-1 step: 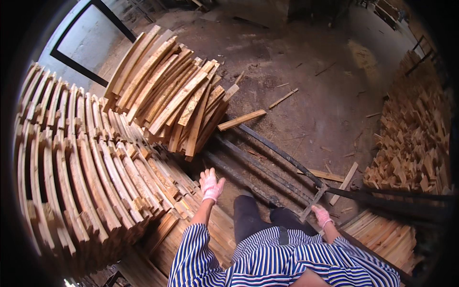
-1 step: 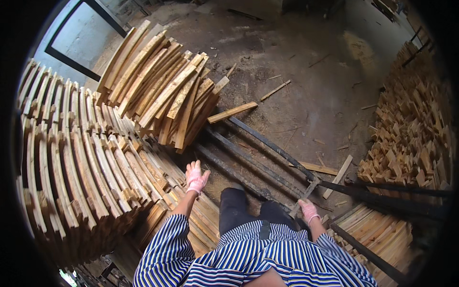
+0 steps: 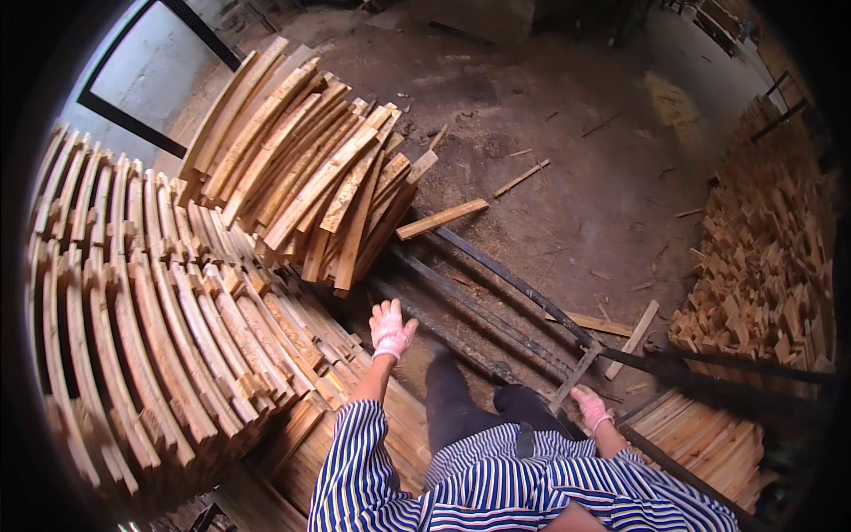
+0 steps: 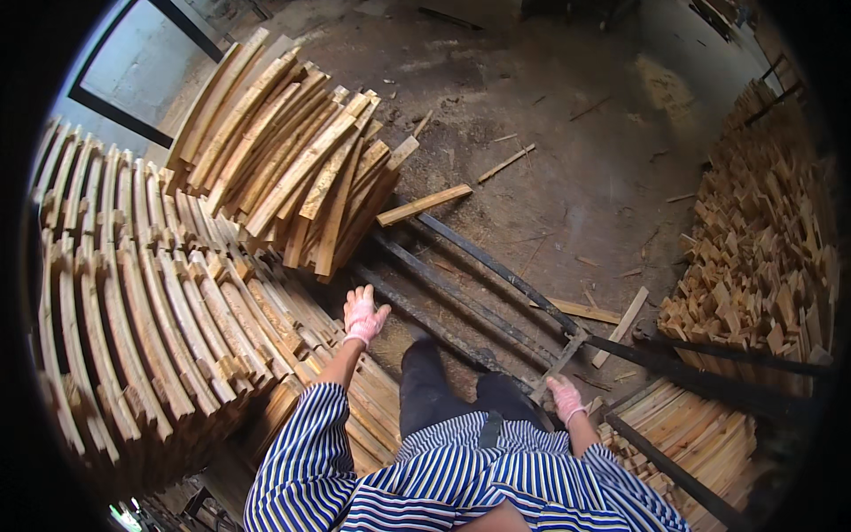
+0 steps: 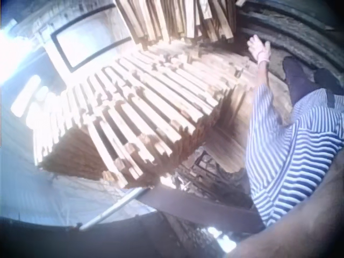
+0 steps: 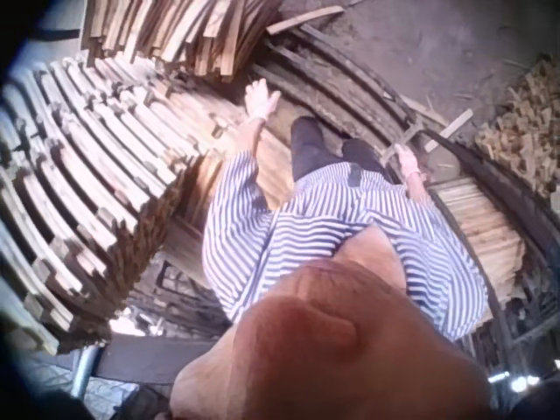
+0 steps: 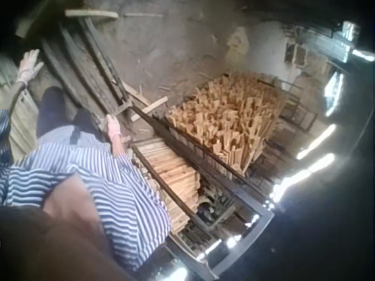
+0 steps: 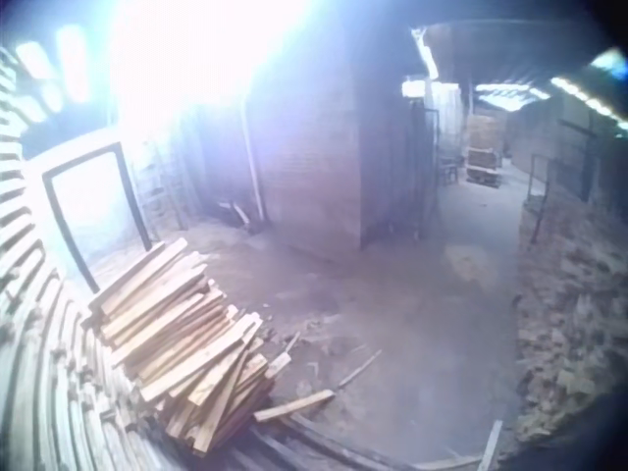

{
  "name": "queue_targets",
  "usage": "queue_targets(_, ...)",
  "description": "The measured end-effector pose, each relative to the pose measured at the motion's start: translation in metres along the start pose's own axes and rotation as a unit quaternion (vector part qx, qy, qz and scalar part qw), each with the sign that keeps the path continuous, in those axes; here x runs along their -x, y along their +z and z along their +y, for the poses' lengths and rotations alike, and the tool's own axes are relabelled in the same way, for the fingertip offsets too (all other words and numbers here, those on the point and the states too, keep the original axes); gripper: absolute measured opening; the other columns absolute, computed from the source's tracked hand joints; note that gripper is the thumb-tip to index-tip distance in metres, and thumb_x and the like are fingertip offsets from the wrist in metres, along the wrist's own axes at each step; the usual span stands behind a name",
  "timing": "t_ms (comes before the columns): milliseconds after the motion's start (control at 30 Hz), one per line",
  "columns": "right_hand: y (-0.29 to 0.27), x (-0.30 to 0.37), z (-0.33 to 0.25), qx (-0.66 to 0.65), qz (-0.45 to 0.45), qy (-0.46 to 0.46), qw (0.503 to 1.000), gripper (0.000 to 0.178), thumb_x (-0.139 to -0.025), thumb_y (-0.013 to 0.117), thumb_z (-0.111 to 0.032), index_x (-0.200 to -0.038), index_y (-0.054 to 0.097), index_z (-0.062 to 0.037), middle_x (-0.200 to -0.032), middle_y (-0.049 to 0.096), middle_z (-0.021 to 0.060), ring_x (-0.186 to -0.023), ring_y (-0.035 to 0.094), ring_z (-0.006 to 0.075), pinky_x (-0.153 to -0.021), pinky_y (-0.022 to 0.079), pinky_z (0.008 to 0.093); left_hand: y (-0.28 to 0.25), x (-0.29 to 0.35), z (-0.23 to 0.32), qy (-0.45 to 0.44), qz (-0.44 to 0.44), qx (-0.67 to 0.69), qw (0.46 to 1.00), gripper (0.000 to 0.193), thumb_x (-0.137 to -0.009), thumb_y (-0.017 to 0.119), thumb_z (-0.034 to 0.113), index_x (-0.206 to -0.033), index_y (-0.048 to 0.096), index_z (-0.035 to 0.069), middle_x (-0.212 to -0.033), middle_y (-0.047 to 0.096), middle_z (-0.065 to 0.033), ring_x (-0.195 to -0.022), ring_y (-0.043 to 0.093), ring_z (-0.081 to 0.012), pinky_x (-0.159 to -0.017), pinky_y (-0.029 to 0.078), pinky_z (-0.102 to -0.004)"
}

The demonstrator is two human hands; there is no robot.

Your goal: The person repeatedly picks up small bundles of wooden planks from a pile on the floor and places them onto a growing stack on a metal rack. The person wears pink gloves and handles the wood by hand, moving from the floor pile to the rack in a continuous loop.

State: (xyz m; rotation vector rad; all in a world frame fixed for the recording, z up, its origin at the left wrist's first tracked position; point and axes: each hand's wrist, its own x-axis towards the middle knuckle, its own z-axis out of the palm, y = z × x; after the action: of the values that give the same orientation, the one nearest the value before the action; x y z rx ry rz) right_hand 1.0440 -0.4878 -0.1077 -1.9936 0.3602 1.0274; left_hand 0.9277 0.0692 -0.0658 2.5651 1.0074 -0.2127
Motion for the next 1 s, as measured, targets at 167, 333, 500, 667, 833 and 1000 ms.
queue_targets(167,0.017,0.033,-0.006,0.027,0.031,0.145,0.989,0.066,-0.090,0.066,-0.042,-0.138,0.054,0.0018,-0.131,0.063,0.0204,-0.119,0.060,0.0303,-0.099,0.047,0.0388,0.056,-0.146,-0.006,0.061,-0.060,-0.056,0.995,0.069,-0.077,0.075,0.038,-0.133,0.051,0.007,-0.131,0.052,-0.0150,-0.125,0.045,-0.0364,-0.099,0.040,-0.0463)
queue_targets(333,0.044,0.045,0.007,0.129,0.025,0.243,0.961,0.054,-0.095,0.062,-0.040,-0.135,0.058,-0.0045,-0.111,0.069,0.0174,-0.098,0.067,0.0258,-0.085,0.054,0.0365,0.122,-0.287,-0.048,0.081,-0.061,-0.101,0.990,0.069,-0.074,0.076,0.040,-0.130,0.053,0.008,-0.132,0.052,-0.0168,-0.129,0.042,-0.0370,-0.099,0.039,-0.0472)
queue_targets(500,0.126,0.009,-0.064,-0.011,0.050,0.326,0.944,0.058,-0.095,0.065,-0.029,-0.144,0.047,-0.0046,-0.108,0.067,0.0101,-0.088,0.065,0.0178,-0.063,0.058,0.0343,0.182,-0.401,-0.057,0.118,-0.024,-0.138,0.983,0.075,-0.067,0.083,0.036,-0.130,0.053,0.008,-0.130,0.052,-0.0170,-0.128,0.043,-0.0375,-0.103,0.037,-0.0502)
queue_targets(667,0.205,-0.098,-0.200,0.181,-0.041,0.099,0.978,0.063,-0.095,0.064,-0.039,-0.143,0.050,-0.0012,-0.123,0.065,0.0159,-0.117,0.060,0.0253,-0.101,0.049,0.0393,0.232,-0.437,-0.152,-0.011,-0.072,-0.137,0.988,0.063,-0.068,0.080,0.030,-0.124,0.060,0.007,-0.097,0.071,-0.0165,-0.084,0.072,-0.0322,-0.075,0.058,-0.0426)
queue_targets(833,0.290,-0.218,-0.242,-0.091,-0.071,0.131,0.985,0.084,-0.092,0.068,-0.043,-0.155,0.028,-0.0041,-0.153,0.040,0.0202,-0.133,0.048,0.0348,-0.112,0.037,0.0443,0.165,-0.360,-0.088,-0.104,-0.229,0.271,0.929,0.059,-0.067,0.079,0.042,-0.105,0.067,0.000,-0.089,0.072,-0.0194,-0.082,0.071,-0.0307,-0.074,0.057,-0.0413)
queue_targets(1000,0.408,-0.261,-0.357,-0.422,-0.281,0.155,0.848,0.077,-0.090,0.073,-0.038,-0.149,0.033,-0.0081,-0.138,0.051,0.0197,-0.119,0.056,0.0352,-0.101,0.047,0.0570,0.065,-0.225,-0.064,-0.060,-0.290,0.470,0.832,0.070,-0.073,0.083,0.032,-0.127,0.055,0.000,-0.107,0.067,-0.0141,-0.099,0.064,-0.0208,-0.084,0.052,-0.0324)
